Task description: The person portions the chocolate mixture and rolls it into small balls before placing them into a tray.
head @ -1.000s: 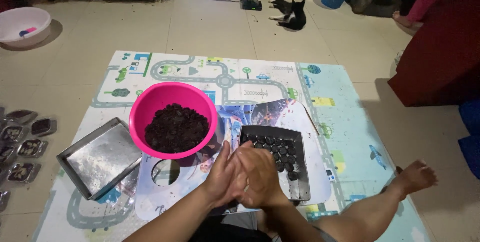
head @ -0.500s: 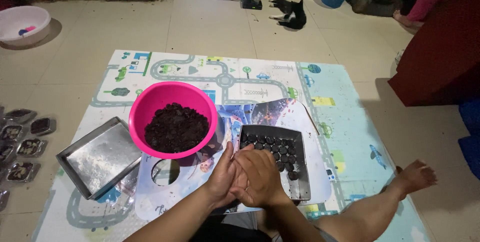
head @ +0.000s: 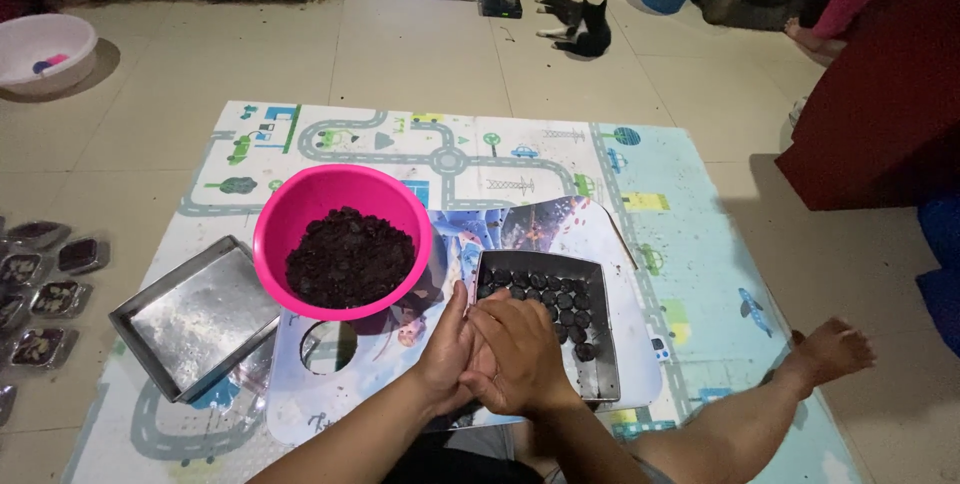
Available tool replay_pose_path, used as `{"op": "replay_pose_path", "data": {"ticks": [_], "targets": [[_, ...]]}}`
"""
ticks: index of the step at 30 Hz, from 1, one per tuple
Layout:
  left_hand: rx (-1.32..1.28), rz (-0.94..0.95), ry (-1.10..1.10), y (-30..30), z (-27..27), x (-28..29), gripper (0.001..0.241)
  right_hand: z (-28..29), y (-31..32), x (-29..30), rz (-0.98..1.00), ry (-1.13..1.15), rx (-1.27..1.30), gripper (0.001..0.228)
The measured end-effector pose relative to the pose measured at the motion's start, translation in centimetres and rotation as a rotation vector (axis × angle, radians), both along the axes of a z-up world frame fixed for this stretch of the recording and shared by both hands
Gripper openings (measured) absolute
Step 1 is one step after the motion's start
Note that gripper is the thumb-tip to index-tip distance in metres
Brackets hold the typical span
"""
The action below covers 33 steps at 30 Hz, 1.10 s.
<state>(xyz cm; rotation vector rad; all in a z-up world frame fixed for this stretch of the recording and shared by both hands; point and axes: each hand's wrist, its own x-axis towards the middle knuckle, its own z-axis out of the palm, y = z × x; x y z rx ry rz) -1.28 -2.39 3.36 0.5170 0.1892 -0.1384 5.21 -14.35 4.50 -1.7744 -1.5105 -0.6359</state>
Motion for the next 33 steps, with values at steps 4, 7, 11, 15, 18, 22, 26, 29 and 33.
{"op": "replay_pose_path", "data": {"ticks": [4,7,11,15,18,22,26,29,33], "targets": [[0.007,0.01,0.038,0.0,0.8,0.0,0.094,0.1,0.0,0.0,0.004,0.011,0.013,0.064],[0.005,0.033,0.025,0.0,1.5,0.0,0.09,-0.2,0.0,0.1,0.01,0.028,0.028,0.061],[-0.004,0.041,0.04,0.0,1.3,0.1,0.09,-0.4,0.0,0.3,0.028,0.038,0.006,0.063],[0.013,0.029,0.021,0.0,1.3,0.0,0.094,-0.6,0.2,0.4,0.045,-0.003,0.034,0.061],[0.008,0.044,0.026,0.1,1.0,0.1,0.092,-0.3,0.2,0.3,0.048,0.017,0.027,0.06],[0.027,0.046,0.003,0.1,1.1,0.0,0.094,-0.4,0.3,0.3,0.048,0.03,0.028,0.06],[0.041,0.064,0.06,0.1,1.2,0.0,0.093,-0.3,0.4,0.4,0.072,0.044,0.052,0.057],[0.04,0.065,0.009,0.2,0.8,0.4,0.092,-0.5,0.8,0.8,0.072,0.108,0.064,0.043],[0.108,0.141,-0.022,1.2,-1.0,0.9,0.088,-5.4,1.0,5.2,0.037,0.12,0.12,0.028]]}}
